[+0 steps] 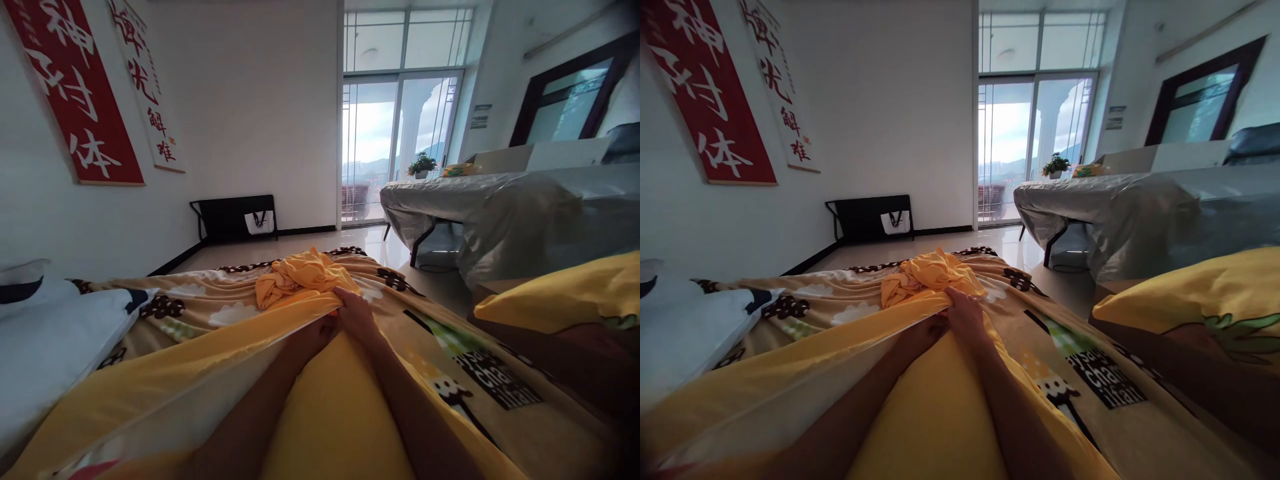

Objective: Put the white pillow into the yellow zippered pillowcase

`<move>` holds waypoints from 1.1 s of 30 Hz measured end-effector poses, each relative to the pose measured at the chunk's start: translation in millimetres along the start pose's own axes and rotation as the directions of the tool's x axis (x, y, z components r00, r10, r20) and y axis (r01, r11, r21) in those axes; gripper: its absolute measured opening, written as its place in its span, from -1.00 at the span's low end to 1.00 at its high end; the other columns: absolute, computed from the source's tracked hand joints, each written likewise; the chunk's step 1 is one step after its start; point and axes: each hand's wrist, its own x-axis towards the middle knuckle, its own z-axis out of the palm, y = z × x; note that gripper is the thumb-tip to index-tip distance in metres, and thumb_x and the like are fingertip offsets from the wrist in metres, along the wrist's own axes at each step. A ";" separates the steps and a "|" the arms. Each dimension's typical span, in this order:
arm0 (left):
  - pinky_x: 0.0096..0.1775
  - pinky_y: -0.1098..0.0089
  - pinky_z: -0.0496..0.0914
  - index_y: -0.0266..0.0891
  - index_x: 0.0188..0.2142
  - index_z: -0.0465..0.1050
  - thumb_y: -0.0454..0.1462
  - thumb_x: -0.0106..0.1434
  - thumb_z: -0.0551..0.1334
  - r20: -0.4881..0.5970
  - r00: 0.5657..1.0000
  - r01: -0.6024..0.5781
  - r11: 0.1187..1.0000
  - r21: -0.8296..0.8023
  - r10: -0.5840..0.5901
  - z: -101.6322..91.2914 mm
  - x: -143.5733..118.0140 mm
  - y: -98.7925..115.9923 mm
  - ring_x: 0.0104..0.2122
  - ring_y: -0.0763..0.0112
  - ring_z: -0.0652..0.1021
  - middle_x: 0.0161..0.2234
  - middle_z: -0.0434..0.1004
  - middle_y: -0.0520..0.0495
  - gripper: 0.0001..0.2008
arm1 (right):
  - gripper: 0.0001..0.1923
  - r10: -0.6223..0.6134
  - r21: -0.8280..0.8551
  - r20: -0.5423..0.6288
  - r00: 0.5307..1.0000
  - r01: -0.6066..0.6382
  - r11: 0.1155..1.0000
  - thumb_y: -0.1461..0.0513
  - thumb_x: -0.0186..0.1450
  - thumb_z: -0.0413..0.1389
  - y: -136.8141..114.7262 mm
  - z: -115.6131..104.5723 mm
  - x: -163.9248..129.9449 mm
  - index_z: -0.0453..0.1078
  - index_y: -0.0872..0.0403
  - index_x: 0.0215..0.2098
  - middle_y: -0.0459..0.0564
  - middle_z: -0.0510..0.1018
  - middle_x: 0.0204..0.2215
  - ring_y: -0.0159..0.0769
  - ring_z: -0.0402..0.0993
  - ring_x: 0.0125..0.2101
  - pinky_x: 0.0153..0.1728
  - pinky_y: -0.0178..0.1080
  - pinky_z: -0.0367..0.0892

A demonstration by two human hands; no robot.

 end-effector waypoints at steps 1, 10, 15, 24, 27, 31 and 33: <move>0.25 0.14 0.14 -0.17 -0.02 0.49 -0.05 0.32 0.04 -0.020 1.000 -0.012 1.000 -0.008 0.012 -0.1 -1.3 0.5 0.16 0.18 0.34 0.12 0.40 -0.09 -0.59 | -0.56 0.010 -0.032 -0.006 1.000 -0.011 0.999 0.36 0.11 -0.06 -0.9 -0.5 -0.6 0.46 -0.04 -0.11 -0.07 0.60 -0.26 -0.24 0.45 -0.20 -0.31 -0.32 0.11; 0.29 0.18 0.09 -0.13 0.01 0.47 -0.09 0.36 0.00 -0.026 0.984 -0.176 0.983 0.052 0.178 -6.2 -6.2 11.2 0.20 0.26 0.31 0.16 0.35 -0.03 -0.61 | -0.49 -0.006 -0.122 -0.014 1.000 0.004 0.993 0.37 0.10 -0.07 -4.5 -2.4 -4.3 0.42 -0.04 -0.03 -0.05 0.59 -0.23 -0.24 0.45 -0.19 -0.28 -0.31 0.12; 0.30 0.12 0.04 -0.12 0.06 0.42 -0.14 0.36 0.03 -0.018 0.985 -0.168 0.974 0.153 0.173 -6.5 -6.0 12.4 0.20 0.23 0.31 0.17 0.33 -0.05 -0.64 | -0.54 -0.058 -0.134 -0.118 0.991 0.042 0.990 0.36 0.08 -0.07 -3.0 -1.0 -6.2 0.44 -0.02 -0.10 -0.02 0.58 -0.26 -0.24 0.43 -0.22 -0.30 -0.31 0.11; 0.28 0.18 0.12 -0.08 0.15 0.31 -0.04 0.34 0.02 0.048 0.999 0.028 0.986 -0.163 -0.020 -17.2 -6.4 14.7 0.19 0.28 0.30 0.18 0.33 -0.01 -0.56 | -0.51 -0.087 -0.071 -0.127 0.988 0.079 0.994 0.36 0.08 -0.08 4.3 3.9 -2.8 0.42 -0.02 -0.06 -0.05 0.58 -0.24 -0.26 0.40 -0.22 -0.27 -0.32 0.12; 0.29 0.21 0.06 -0.12 0.15 0.31 -0.03 0.34 0.00 0.090 0.996 -0.001 0.992 -0.127 0.013 -15.1 -3.7 5.0 0.24 0.30 0.23 0.22 0.27 -0.02 -0.54 | -0.51 -0.085 -0.072 -0.118 0.989 0.077 0.994 0.35 0.08 -0.07 5.2 4.3 -2.2 0.43 -0.02 -0.06 -0.05 0.58 -0.25 -0.25 0.41 -0.23 -0.27 -0.32 0.12; 0.31 0.17 -0.01 -0.19 0.20 0.23 -0.05 0.33 0.01 0.074 0.996 -0.050 0.999 -0.017 0.051 -11.0 -1.1 -8.7 0.27 0.26 0.17 0.28 0.12 -0.09 -0.49 | -0.51 -0.078 -0.098 -0.111 0.991 0.067 0.993 0.35 0.06 -0.08 4.3 3.1 -1.9 0.44 -0.01 -0.09 -0.04 0.59 -0.27 -0.24 0.42 -0.24 -0.30 -0.31 0.10; 0.30 0.14 0.04 -0.15 0.18 0.25 -0.04 0.30 0.06 0.022 0.999 -0.034 0.999 0.025 0.033 -8.7 0.8 -15.0 0.24 0.23 0.23 0.26 0.17 -0.09 -0.50 | -0.54 -0.066 -0.112 -0.105 0.992 0.054 0.992 0.34 0.07 -0.08 3.6 2.4 -1.8 0.44 0.00 -0.12 -0.04 0.59 -0.30 -0.24 0.42 -0.25 -0.32 -0.32 0.10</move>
